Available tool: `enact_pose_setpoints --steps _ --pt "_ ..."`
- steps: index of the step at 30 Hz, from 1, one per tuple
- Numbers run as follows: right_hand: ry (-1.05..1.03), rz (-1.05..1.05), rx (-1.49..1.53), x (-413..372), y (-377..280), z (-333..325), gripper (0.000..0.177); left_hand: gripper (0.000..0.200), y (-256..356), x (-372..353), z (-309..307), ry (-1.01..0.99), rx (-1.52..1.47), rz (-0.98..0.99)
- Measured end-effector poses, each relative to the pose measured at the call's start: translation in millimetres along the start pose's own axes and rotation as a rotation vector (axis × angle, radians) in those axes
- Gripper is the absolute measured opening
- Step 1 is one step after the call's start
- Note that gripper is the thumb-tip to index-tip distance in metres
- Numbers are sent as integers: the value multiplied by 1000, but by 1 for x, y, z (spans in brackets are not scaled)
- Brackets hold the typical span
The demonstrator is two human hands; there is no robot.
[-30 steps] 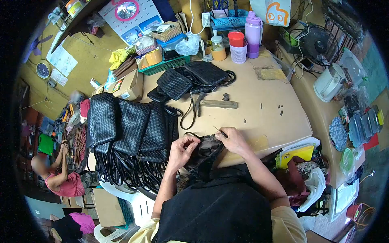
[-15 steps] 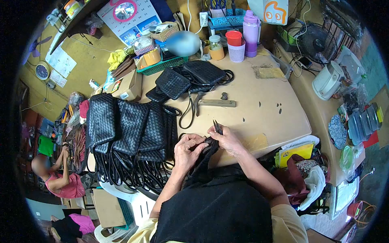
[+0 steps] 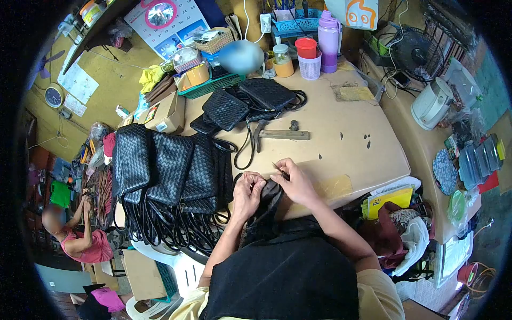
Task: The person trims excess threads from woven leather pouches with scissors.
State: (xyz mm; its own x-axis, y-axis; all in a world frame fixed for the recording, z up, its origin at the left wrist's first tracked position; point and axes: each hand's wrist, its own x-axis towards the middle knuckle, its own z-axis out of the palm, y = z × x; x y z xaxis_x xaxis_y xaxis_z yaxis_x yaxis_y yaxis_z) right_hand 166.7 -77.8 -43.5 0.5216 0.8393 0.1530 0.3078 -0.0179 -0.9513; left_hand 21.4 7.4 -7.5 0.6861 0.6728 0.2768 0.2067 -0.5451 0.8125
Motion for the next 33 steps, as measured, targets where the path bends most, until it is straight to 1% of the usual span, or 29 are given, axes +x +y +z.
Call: enact_pose_setpoints --steps 1,2,4,5,6,8,9,11,15,18,21,23,24,26,27,28,29,30,31,32,33 --pt "55 -102 -219 -6 -22 -7 33 8 0 0 -1 1 -18 -14" --pt "53 -100 -218 -12 -40 -14 33 10 0 -1 -2 1 -37 -30" --pt "6 -101 -505 -20 -65 -23 32 9 -2 0 -1 10 -24 1" --pt "-12 -157 -616 -24 -69 -26 32 9 -3 0 0 16 -13 36" --pt "-12 -155 -616 -26 -71 -26 32 9 -2 1 1 15 -14 35" --pt "-87 -168 -725 -28 -73 -26 32 10 0 1 3 -10 -17 5" --pt "-83 -166 -727 -28 -76 -25 32 10 1 1 3 -13 -20 8" --pt "-83 -34 -719 -25 -82 -21 31 9 3 2 3 8 14 42" --pt "-59 -8 -646 -20 -79 -17 28 8 4 1 5 37 34 98" --pt "-71 -52 -588 -18 -78 -16 28 8 5 1 6 74 37 84" --pt "-101 -32 -572 -17 -72 -15 27 6 -5 -2 10 126 13 140" --pt "-45 67 -441 -12 -61 -16 32 7 -14 -4 8 114 -482 -51" --pt "-46 63 -444 -11 -55 -16 32 19 -13 -3 3 99 -868 -227" --pt "43 -72 -357 -12 -36 -18 35 30 -24 -1 -12 202 -1573 -162" --pt "-60 -62 -364 -7 -18 -22 29 37 -20 1 -21 262 -1361 -89" --pt "-62 -60 -363 -5 -10 -26 29 24 -30 2 -31 251 -963 -21" --pt "-142 76 -121 -2 -4 -28 25 19 -34 -2 -30 157 -731 -96" --pt "-224 214 121 -1 0 -29 20 23 -21 -5 -35 68 -499 -171" --pt "-210 183 172 1 2 -28 18 44 -17 -7 -39 -73 -392 -151" --pt "-218 181 171 1 3 -28 18 39 -24 -9 -36 -204 -442 -160" --pt "-203 153 181 1 -2 -27 15 39 -25 -10 -37 -236 -573 -270"
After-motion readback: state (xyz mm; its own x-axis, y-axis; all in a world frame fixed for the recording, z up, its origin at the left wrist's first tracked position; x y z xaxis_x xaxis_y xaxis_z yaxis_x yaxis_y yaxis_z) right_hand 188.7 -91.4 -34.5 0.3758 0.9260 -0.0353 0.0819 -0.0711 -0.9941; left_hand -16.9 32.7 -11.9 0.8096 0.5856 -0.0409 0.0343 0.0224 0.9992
